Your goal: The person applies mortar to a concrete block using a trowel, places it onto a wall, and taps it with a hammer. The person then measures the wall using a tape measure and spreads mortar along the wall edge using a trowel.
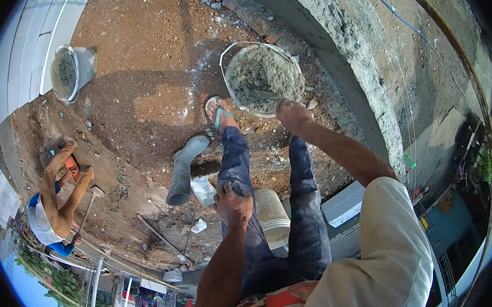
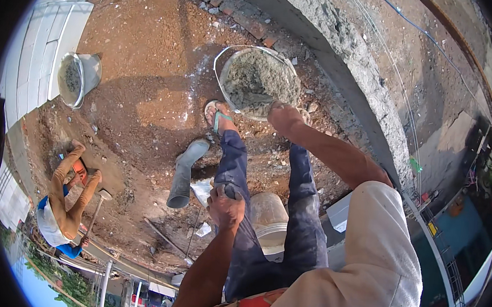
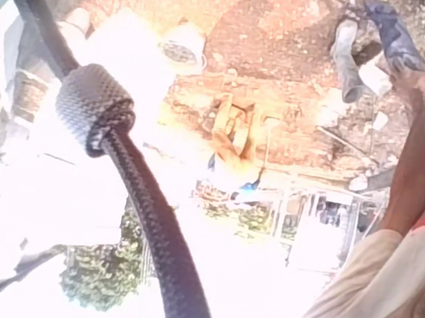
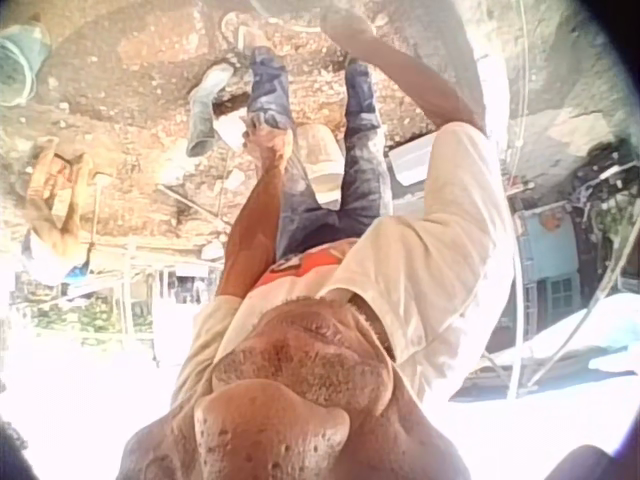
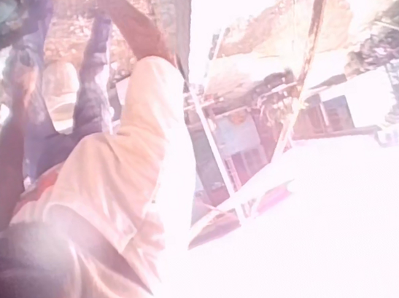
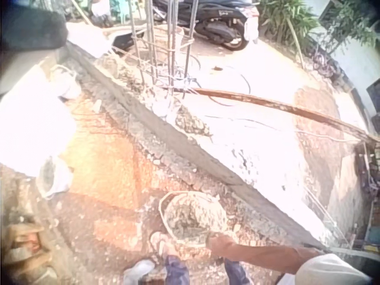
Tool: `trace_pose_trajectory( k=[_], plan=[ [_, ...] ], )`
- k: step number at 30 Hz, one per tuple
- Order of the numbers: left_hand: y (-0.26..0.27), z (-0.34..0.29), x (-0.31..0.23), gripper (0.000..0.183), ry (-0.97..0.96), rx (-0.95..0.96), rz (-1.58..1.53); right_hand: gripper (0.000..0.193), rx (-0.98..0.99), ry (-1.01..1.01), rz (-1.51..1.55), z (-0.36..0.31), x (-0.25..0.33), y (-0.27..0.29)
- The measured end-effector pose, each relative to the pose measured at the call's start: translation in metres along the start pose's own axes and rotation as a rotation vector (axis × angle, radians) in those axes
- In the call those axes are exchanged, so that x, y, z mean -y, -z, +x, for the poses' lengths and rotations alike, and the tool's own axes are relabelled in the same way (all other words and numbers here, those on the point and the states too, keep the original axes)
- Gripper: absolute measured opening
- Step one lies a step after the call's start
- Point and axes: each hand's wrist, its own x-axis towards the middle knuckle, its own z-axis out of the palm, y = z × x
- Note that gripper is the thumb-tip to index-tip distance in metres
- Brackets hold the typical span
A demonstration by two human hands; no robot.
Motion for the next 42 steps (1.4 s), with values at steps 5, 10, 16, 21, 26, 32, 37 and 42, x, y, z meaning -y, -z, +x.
trace_pose_trajectory(
  k=[5,10,16,21,26,32,37,42],
  plan=[
    [-0.001,-0.001,0.001,0.057,-0.059,-0.072,-0.004,0.046,-0.391,-0.404,0.52,-0.045,-0.011,-0.077],
    [0.0,0.002,-0.001,0.062,-0.04,0.026,-0.048,0.04,-0.191,-0.347,0.743,0.01,0.028,-0.075],
    [-0.002,0.005,-0.006,0.061,0.004,0.082,0.012,0.042,-0.242,-0.295,1.06,0.076,0.042,-0.061],
    [0.003,0.006,0.003,0.061,0.051,0.115,0.034,0.03,-0.267,-0.129,1.249,0.058,0.036,-0.072],
    [0.004,0.004,-0.017,0.062,0.0,0.09,0.062,0.025,-0.494,-0.102,1.393,0.033,0.012,-0.071],
    [0.007,-0.002,-0.028,0.066,0.019,0.096,0.068,0.025,-0.567,-0.119,1.551,-0.01,-0.025,-0.051],
    [0.01,-0.005,-0.029,0.067,0.042,0.105,0.12,0.04,-0.704,-0.148,1.45,-0.05,-0.115,0.03],
    [0.014,-0.007,-0.036,0.065,0.014,0.09,0.105,0.039,-1.131,-0.344,0.936,-0.038,-0.208,0.08]
  ],
)
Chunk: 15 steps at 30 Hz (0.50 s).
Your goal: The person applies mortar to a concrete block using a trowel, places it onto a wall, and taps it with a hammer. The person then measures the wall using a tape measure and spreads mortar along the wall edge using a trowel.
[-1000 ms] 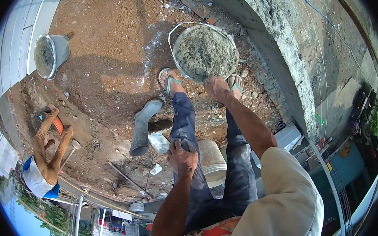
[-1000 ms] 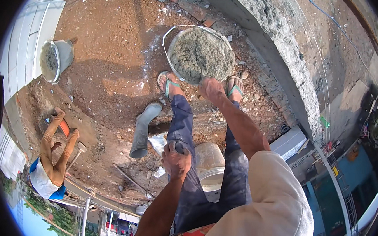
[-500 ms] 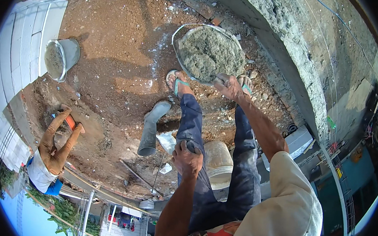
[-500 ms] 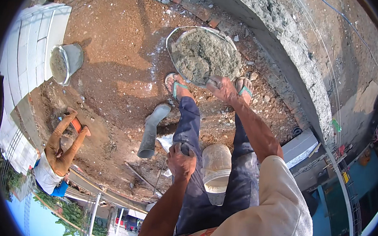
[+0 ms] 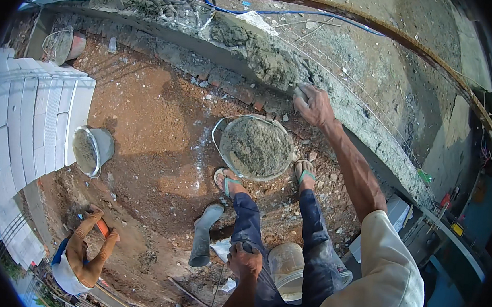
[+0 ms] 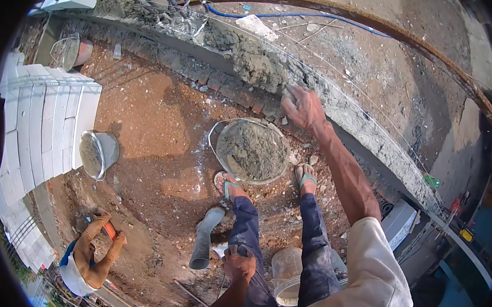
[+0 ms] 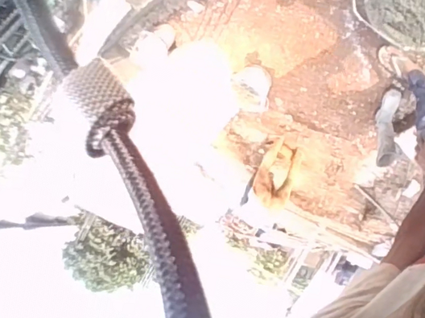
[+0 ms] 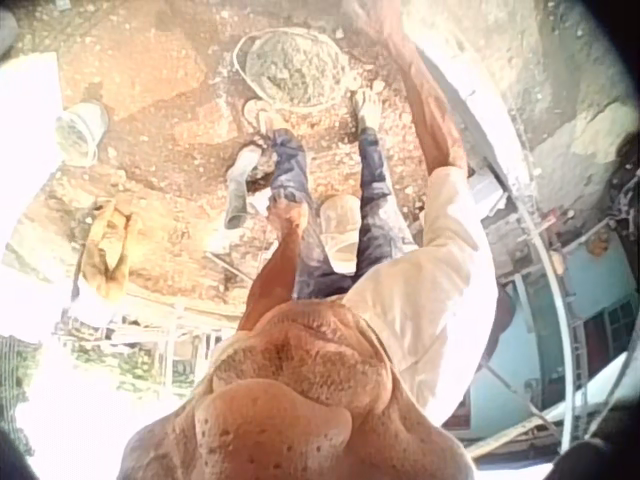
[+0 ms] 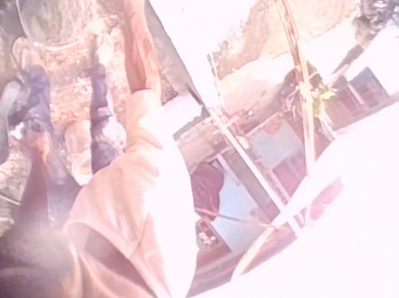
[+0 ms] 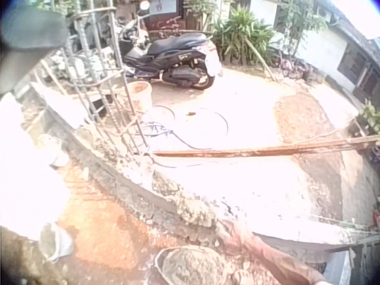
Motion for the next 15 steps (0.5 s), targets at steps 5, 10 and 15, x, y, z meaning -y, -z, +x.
trace_pose_trajectory(
  k=[5,10,15],
  plan=[
    [-0.013,0.002,0.003,0.064,-0.027,-0.014,0.029,0.042,0.072,-0.123,-0.445,0.04,-0.036,-0.002],
    [-0.026,0.011,0.029,0.06,-0.034,-0.151,-0.005,0.036,-0.021,-0.196,-0.529,-0.044,-0.038,-0.002],
    [-0.021,0.013,0.034,0.06,-0.035,-0.19,0.025,0.039,0.279,-0.294,-0.341,-0.141,0.02,0.029]
  ],
)
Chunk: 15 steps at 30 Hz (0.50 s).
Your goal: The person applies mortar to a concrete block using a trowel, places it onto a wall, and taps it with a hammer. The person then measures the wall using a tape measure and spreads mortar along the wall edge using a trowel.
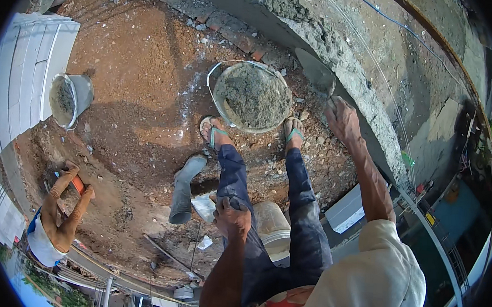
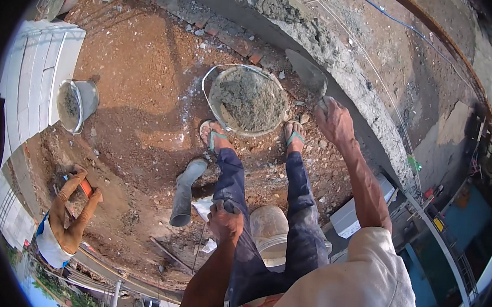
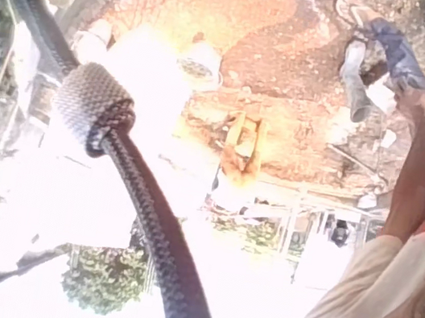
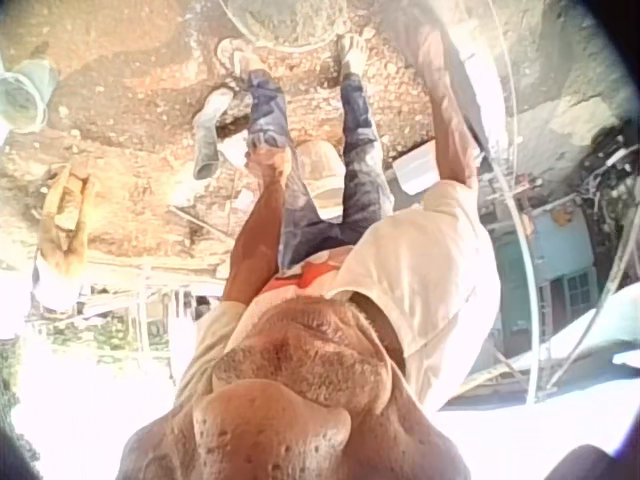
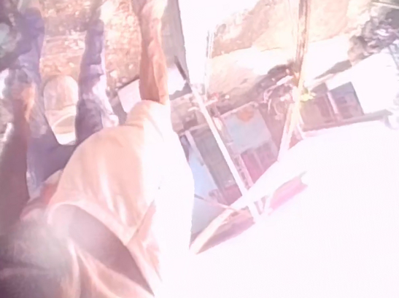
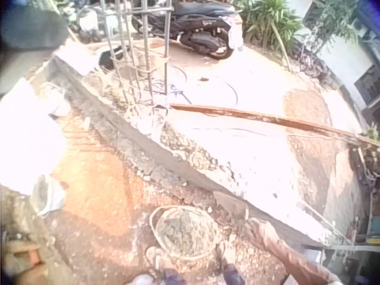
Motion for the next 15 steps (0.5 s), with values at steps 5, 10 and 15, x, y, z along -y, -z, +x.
trace_pose_trajectory(
  k=[5,10,15],
  plan=[
    [0.001,0.003,0.012,0.063,0.028,0.101,-0.068,0.029,0.3,0.062,-0.314,-0.015,0.036,-0.115],
    [-0.003,0.002,-0.012,0.062,-0.01,0.097,-0.098,0.022,-0.206,0.648,-0.457,0.008,0.003,-0.281],
    [0.004,0.004,0.015,0.063,0.037,0.097,-0.106,0.032,0.289,0.031,0.384,-0.021,0.082,-0.295]
  ],
)
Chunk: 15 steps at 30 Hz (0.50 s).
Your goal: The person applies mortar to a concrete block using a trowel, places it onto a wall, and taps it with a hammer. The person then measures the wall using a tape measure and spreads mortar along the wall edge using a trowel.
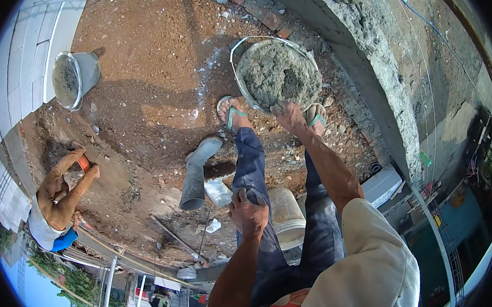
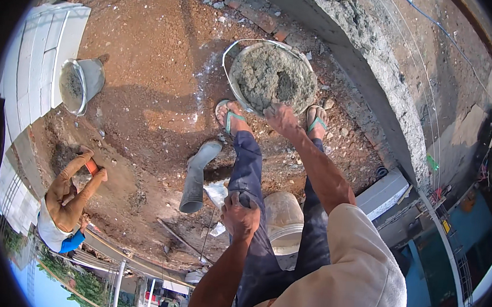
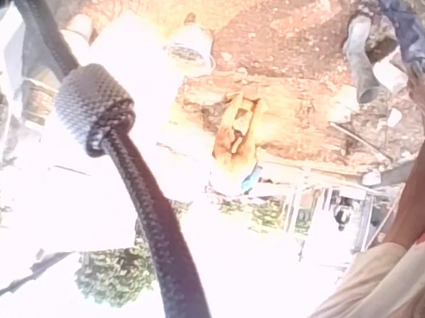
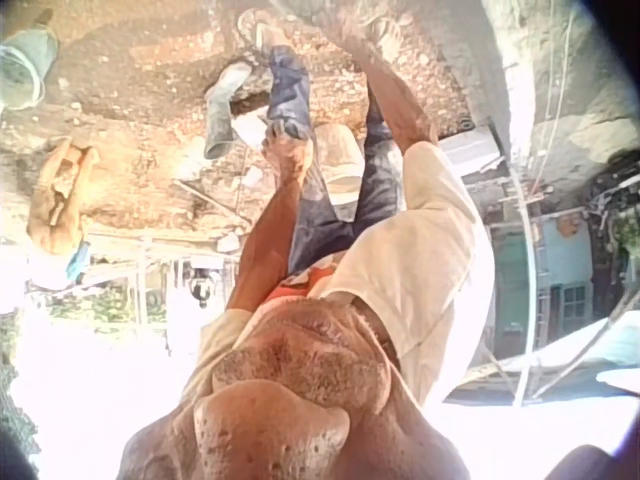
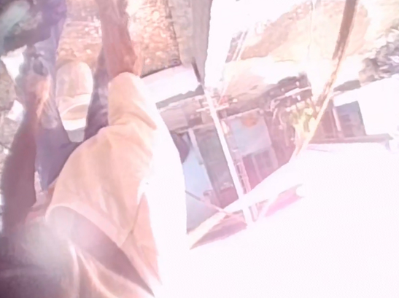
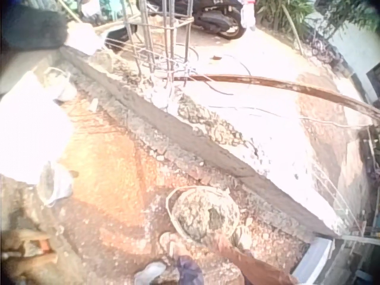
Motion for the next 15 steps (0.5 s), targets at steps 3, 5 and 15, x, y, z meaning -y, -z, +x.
trace_pose_trajectory(
  k=[3,5,15],
  plan=[
    [-0.003,0.003,-0.006,0.063,-0.017,0.011,0.041,0.042,0.071,-0.181,0.05,0.017,0.017,0.014],
    [-0.004,0.001,-0.014,0.063,-0.017,0.036,0.035,0.044,-0.009,-0.25,0.127,0.016,0.02,0.019],
    [-0.007,-0.006,-0.033,0.064,-0.035,0.042,0.08,0.054,0.066,0.021,0.201,-0.013,-0.025,0.062]
  ],
)
